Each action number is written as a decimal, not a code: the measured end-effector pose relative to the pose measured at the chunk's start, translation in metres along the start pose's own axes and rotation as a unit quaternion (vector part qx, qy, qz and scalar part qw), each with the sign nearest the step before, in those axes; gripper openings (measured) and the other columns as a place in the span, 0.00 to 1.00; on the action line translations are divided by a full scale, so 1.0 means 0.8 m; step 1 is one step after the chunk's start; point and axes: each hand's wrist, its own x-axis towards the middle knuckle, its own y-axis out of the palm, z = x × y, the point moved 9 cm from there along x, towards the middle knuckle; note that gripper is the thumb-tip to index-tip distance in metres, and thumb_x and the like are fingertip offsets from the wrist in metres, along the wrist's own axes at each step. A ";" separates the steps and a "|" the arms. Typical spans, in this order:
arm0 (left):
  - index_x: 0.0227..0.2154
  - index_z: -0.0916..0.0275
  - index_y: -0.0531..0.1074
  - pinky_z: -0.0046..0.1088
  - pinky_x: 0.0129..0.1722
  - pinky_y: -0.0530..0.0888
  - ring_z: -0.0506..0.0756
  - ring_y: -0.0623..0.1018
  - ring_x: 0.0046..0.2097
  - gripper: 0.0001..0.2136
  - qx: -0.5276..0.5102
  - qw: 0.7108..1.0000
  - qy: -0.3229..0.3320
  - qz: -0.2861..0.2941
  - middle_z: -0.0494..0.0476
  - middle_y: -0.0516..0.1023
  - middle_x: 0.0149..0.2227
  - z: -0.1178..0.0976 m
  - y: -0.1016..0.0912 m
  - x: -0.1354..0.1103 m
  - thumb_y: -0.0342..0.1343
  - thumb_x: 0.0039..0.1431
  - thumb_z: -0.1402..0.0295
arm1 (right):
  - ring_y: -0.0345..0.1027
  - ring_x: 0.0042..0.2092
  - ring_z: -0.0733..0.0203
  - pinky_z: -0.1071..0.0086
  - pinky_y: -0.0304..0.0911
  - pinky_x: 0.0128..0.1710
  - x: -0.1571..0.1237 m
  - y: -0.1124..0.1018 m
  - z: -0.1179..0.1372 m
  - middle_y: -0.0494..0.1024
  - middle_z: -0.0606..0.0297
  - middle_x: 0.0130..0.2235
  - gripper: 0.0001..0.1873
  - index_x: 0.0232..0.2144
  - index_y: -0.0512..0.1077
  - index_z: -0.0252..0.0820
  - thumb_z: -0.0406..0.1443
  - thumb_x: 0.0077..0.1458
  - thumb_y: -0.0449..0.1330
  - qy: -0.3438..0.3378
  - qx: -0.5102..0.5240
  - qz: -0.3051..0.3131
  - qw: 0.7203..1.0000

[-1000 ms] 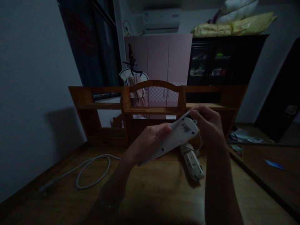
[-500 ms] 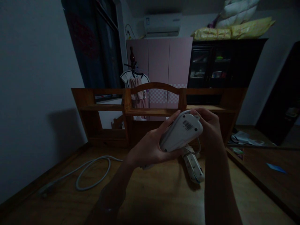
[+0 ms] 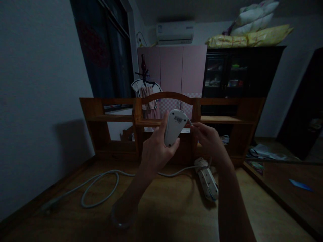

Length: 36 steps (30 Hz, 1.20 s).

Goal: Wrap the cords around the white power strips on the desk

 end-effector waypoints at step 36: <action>0.67 0.55 0.32 0.32 0.36 0.75 0.61 0.79 0.42 0.38 0.358 0.933 0.040 0.013 0.64 0.71 0.52 0.045 0.045 -0.002 0.49 0.64 0.54 | 0.73 0.38 0.56 0.69 0.50 0.31 -0.024 0.068 -0.004 0.79 0.55 0.36 0.13 0.36 0.70 0.39 0.36 0.66 0.47 0.085 -0.312 0.162 0.932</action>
